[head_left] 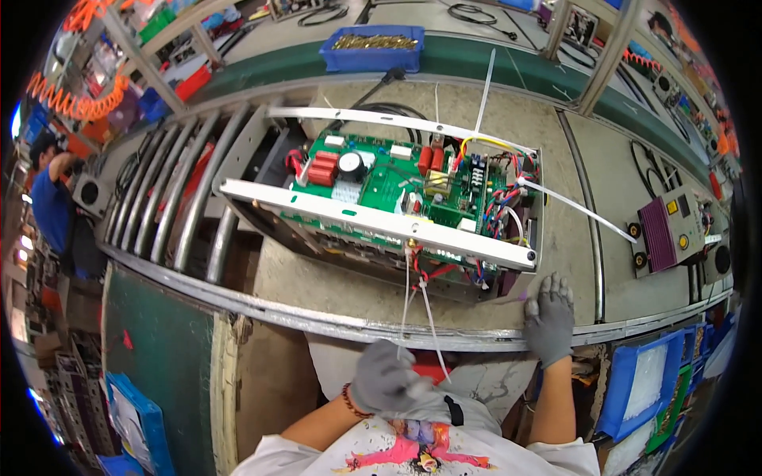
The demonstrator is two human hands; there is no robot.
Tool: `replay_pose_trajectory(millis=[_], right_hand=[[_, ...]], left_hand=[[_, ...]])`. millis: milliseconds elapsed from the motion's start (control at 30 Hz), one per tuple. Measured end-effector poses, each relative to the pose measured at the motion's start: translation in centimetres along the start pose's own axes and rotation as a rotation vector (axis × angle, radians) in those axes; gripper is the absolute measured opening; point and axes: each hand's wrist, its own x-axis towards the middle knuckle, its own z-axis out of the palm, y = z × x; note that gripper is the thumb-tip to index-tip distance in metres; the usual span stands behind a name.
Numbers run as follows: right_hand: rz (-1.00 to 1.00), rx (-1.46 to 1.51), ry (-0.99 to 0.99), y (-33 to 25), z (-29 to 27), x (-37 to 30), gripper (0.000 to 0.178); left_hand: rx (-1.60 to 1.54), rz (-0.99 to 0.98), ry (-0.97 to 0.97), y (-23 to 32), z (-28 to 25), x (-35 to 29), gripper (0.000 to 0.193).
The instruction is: Assembling the internal wiring and components of an electronic inverter or welding unit on a workshop production line.
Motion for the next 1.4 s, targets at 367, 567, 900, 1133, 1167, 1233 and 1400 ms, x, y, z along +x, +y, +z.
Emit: replay_pose_trajectory(millis=[367,567,900,1133,1167,1233,1400], right_hand=[[-0.349,0.695,-0.124,-7.0,-0.2,-0.2,0.047],[0.213,0.045,0.350,12.2,-0.8,1.5,0.038],[0.684,-0.048,0.005,23.9,2.7,3.3,0.070],[0.244,-0.538,-0.220,19.0,3.3,0.6,0.040],[0.258,-0.431,-0.212,17.4,3.4,0.8,0.040],[0.283,-0.444,-0.084,12.6,4.0,-0.3,0.045],[0.200,-0.068,-0.048,1.3,1.1,-2.7,0.060]], left_hand=[[0.397,-0.330,-0.444,1.2,4.5,2.4,0.075],[0.570,-0.538,-0.309,-1.3,-1.3,-0.7,0.070],[0.946,-0.816,-0.192,-5.8,-11.2,-2.8,0.066],[1.142,-1.160,-0.178,-11.1,-18.3,-1.4,0.056],[1.091,-1.251,-0.182,-12.2,-19.8,-2.1,0.056],[0.973,-1.305,-0.070,-14.8,-22.4,-4.1,0.058],[0.971,-1.351,-0.253,-20.0,-29.3,-5.4,0.082]])
